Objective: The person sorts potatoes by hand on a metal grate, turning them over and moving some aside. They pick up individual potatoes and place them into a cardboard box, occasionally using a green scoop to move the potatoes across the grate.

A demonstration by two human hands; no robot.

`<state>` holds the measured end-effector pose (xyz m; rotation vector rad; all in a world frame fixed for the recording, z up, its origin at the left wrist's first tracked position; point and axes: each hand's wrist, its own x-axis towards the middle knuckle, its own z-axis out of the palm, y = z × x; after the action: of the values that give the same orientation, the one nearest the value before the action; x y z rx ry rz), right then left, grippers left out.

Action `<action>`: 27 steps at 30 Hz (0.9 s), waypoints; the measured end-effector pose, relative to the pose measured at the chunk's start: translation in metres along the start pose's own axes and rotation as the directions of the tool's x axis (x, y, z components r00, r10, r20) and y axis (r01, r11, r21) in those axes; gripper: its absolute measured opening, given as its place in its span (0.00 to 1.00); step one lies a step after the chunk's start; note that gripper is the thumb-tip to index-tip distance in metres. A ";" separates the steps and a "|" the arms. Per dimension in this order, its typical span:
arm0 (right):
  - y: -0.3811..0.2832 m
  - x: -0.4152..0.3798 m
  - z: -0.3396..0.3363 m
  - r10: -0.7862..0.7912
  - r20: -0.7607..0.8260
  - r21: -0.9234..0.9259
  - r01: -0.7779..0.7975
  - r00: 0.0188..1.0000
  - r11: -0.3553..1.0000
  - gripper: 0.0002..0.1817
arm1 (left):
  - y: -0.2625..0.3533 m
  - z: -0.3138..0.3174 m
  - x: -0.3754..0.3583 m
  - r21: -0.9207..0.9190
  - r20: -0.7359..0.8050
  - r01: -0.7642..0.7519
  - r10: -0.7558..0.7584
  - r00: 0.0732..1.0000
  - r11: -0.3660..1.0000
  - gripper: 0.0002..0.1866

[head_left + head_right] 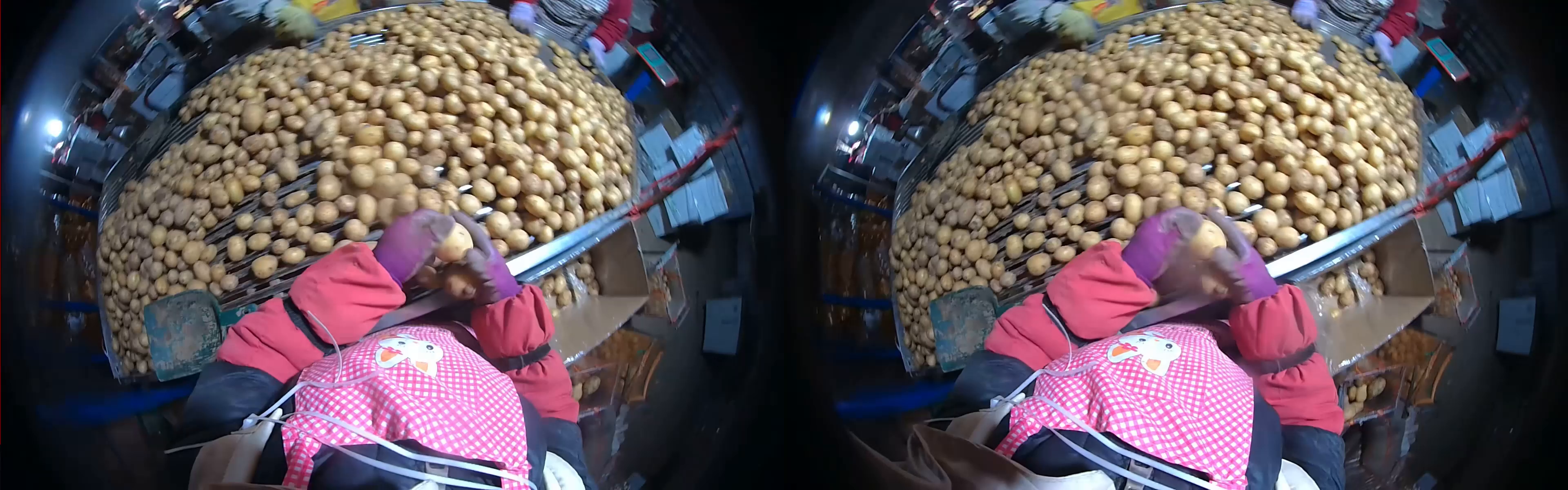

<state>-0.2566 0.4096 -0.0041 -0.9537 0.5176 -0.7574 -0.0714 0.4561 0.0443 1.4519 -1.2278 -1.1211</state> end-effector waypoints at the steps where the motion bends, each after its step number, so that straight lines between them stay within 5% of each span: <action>1: -0.007 -0.007 0.002 -0.064 0.017 -0.035 0.065 0.998 0.997 0.45 | 0.008 0.014 0.003 0.069 0.121 -0.009 0.000 0.993 0.998 0.31; 4: -0.031 -0.055 -0.044 0.047 -0.095 0.323 -0.013 0.994 0.946 0.45 | 0.029 0.046 0.017 -0.091 0.362 0.228 -0.181 0.914 0.969 0.36; 7: -0.030 -0.101 -0.095 0.026 -0.244 0.723 0.164 0.969 0.671 0.40 | 0.029 0.076 0.030 -0.253 0.456 0.366 -0.224 0.862 0.896 0.38; 9: -0.040 -0.134 -0.117 0.181 -0.329 0.850 0.207 0.927 0.484 0.36 | 0.016 0.095 0.041 -0.319 0.414 0.494 -0.350 0.840 0.809 0.32; 11: -0.040 -0.164 -0.129 0.261 -0.531 0.720 0.267 0.806 0.641 0.34 | -0.004 0.105 0.051 -0.308 0.394 0.528 -0.399 0.828 0.792 0.28; 18: -0.037 -0.319 -0.234 0.015 -0.629 0.589 0.464 0.777 0.661 0.27 | -0.011 0.120 0.054 -0.396 0.321 0.566 -0.468 0.823 0.723 0.17; 20: -0.018 -0.372 -0.272 0.148 -0.924 0.342 0.590 0.353 0.731 0.29 | -0.044 0.105 0.062 -0.601 0.493 0.568 -0.299 0.817 0.563 0.14; 21: -0.003 -0.399 -0.291 0.197 -0.866 0.486 0.682 0.459 0.546 0.32 | -0.052 0.096 0.060 -0.681 0.552 0.572 -0.192 0.811 0.458 0.13; 22: -0.009 -0.399 -0.282 0.368 -0.923 0.307 0.790 0.111 0.531 0.35 | -0.046 0.088 0.053 -0.650 0.402 0.467 -0.250 0.881 0.600 0.15; 23: -0.007 -0.400 -0.287 0.389 -0.921 0.225 0.765 -0.036 0.604 0.34 | -0.030 0.080 0.045 -0.583 0.234 0.362 -0.277 0.932 0.727 0.18; 25: -0.006 -0.398 -0.299 0.266 -0.953 0.134 0.585 -0.145 0.800 0.30 | -0.007 0.059 0.029 -0.347 -0.125 0.192 -0.248 0.961 0.918 0.23; 27: -0.011 -0.366 -0.314 0.066 -0.996 0.040 0.389 -0.052 0.920 0.27 | -0.028 0.019 0.021 -0.288 -0.183 0.117 -0.175 0.968 0.950 0.33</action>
<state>-0.7106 0.5201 -0.1244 0.1307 1.5692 -1.7475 -0.0830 0.4369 0.0117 1.4212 -0.7948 -1.1570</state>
